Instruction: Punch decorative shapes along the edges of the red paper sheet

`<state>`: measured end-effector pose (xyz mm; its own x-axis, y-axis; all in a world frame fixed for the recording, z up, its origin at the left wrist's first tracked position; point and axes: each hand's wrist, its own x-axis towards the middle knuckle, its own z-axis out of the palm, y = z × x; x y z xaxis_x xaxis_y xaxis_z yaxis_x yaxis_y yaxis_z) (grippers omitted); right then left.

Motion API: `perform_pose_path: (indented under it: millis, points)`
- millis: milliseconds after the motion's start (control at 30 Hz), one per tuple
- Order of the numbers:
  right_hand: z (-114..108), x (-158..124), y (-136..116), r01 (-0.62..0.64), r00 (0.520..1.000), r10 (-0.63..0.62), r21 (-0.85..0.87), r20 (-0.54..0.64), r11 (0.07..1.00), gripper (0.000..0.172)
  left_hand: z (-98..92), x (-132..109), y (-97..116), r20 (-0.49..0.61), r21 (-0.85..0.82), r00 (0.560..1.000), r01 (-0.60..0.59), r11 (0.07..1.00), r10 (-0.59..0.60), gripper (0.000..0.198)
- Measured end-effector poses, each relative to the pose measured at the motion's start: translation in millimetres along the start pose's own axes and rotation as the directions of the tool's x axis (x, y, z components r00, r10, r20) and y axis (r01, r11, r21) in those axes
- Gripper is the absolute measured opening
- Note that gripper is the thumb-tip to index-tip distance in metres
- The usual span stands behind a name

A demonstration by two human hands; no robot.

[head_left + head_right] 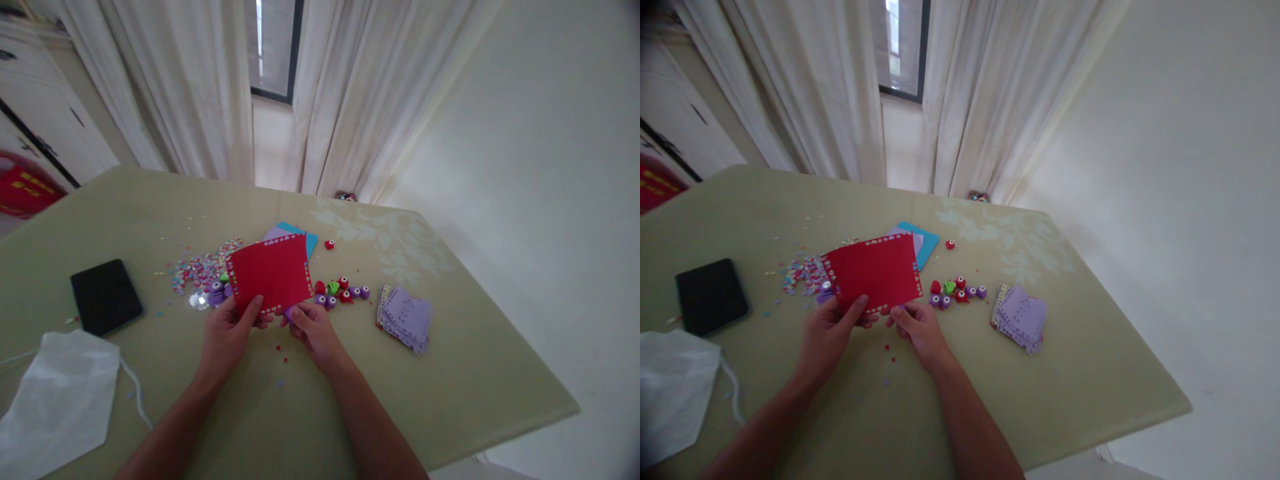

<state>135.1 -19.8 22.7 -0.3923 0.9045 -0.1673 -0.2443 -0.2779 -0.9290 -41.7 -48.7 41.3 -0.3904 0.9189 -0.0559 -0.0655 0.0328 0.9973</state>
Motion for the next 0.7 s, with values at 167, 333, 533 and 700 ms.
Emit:
perform_pose_path:
  millis: [167,333,533,700]
  points:
    - [0.5,1.3,3.3,0.011,0.999,-0.009,0.05,-0.037,0.999,0.053,3.0,-2.6,-2.5,0.049,-0.004,0.999,0.002,1.0,-0.002,0.044]
    - [2.6,1.1,1.7,0.014,0.996,-0.007,0.072,-0.089,0.997,0.053,3.0,-4.3,-0.3,0.031,-0.004,0.999,0.009,1.0,-0.009,0.045]
    - [5.5,1.0,0.9,-0.045,0.991,0.06,0.126,-0.119,0.991,0.054,2.6,-3.9,-0.8,0.026,-0.009,1.0,0.013,1.0,-0.013,0.041]
    - [5.2,1.0,0.5,-0.066,0.99,0.085,0.164,-0.112,0.984,0.055,1.8,-4.4,-4.1,0.007,-0.01,1.0,0.011,1.0,-0.011,0.041]
